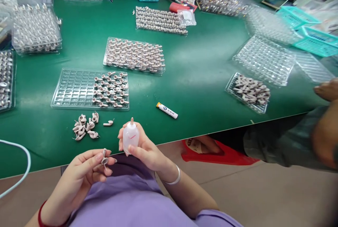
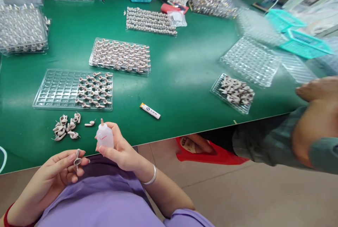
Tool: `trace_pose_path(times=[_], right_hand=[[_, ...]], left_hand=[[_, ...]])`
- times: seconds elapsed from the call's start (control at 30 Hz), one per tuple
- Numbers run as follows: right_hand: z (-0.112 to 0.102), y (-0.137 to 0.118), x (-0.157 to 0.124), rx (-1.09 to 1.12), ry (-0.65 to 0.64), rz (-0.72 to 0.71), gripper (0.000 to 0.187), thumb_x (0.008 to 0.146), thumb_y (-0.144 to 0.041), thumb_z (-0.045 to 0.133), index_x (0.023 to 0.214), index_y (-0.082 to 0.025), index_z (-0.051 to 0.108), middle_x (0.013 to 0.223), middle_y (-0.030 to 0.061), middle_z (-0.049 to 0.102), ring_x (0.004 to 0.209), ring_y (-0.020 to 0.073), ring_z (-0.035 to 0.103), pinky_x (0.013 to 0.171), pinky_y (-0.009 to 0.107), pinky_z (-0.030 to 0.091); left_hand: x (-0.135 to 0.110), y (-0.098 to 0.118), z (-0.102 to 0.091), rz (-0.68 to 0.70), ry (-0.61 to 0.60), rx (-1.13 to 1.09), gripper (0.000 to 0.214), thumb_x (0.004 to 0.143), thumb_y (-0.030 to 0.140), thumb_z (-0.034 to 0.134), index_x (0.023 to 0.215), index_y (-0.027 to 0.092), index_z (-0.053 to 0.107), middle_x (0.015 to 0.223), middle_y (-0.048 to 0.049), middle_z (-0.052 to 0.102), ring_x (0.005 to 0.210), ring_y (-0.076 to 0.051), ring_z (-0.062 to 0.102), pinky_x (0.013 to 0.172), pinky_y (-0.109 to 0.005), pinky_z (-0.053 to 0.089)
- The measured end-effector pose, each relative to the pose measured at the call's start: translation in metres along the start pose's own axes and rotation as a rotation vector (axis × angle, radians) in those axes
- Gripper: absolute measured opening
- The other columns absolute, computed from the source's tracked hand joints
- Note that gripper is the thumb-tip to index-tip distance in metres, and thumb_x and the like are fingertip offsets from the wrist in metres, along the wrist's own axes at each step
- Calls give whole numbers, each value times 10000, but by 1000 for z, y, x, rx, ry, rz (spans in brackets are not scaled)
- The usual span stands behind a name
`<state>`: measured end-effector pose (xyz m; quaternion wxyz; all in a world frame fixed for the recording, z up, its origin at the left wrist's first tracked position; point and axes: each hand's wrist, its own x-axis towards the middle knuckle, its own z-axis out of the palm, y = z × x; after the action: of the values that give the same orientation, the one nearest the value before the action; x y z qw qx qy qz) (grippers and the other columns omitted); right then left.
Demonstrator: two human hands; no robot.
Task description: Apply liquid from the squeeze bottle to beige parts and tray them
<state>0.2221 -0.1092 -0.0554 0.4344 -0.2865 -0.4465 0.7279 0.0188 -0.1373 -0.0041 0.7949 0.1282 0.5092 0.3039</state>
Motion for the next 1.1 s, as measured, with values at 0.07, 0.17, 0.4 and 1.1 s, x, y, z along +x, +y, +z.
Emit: trace_pose_path(times=[0.07, 0.17, 0.4, 1.1], right_hand=[[-3, -3, -3, -73, 11, 6, 494, 861, -494, 671, 1199, -256, 399, 995, 30, 547, 780, 130, 552, 639, 242, 462], [-4, -4, -6, -185, 69, -1, 543, 818, -510, 717, 1206, -262, 430, 993, 33, 576, 777, 134, 572, 643, 246, 470], [3, 3, -12, -497, 164, -181, 484, 796, -485, 747, 1154, -257, 516, 901, 19, 674, 693, 138, 635, 576, 234, 488], [7, 7, -13, -1042, 60, -567, 376, 852, -277, 658, 1193, -189, 524, 717, 11, 652, 566, 154, 508, 550, 290, 454]], left_hand=[[-1, -1, -3, 23, 27, 29, 298, 676, 383, 846, 884, 180, 780, 833, -79, 758, 643, -124, 663, 527, -172, 516], [-3, -5, -14, 252, 123, 294, 261, 728, 419, 798, 885, 210, 781, 821, -60, 747, 678, -142, 672, 557, -198, 538], [2, -11, -49, 1459, 431, 1487, 277, 776, 64, 736, 1031, 172, 721, 838, -46, 704, 745, -154, 646, 745, -277, 524], [19, -16, -61, 1511, 441, 1605, 315, 722, 40, 777, 1012, 127, 690, 790, -52, 633, 680, -162, 576, 673, -310, 483]])
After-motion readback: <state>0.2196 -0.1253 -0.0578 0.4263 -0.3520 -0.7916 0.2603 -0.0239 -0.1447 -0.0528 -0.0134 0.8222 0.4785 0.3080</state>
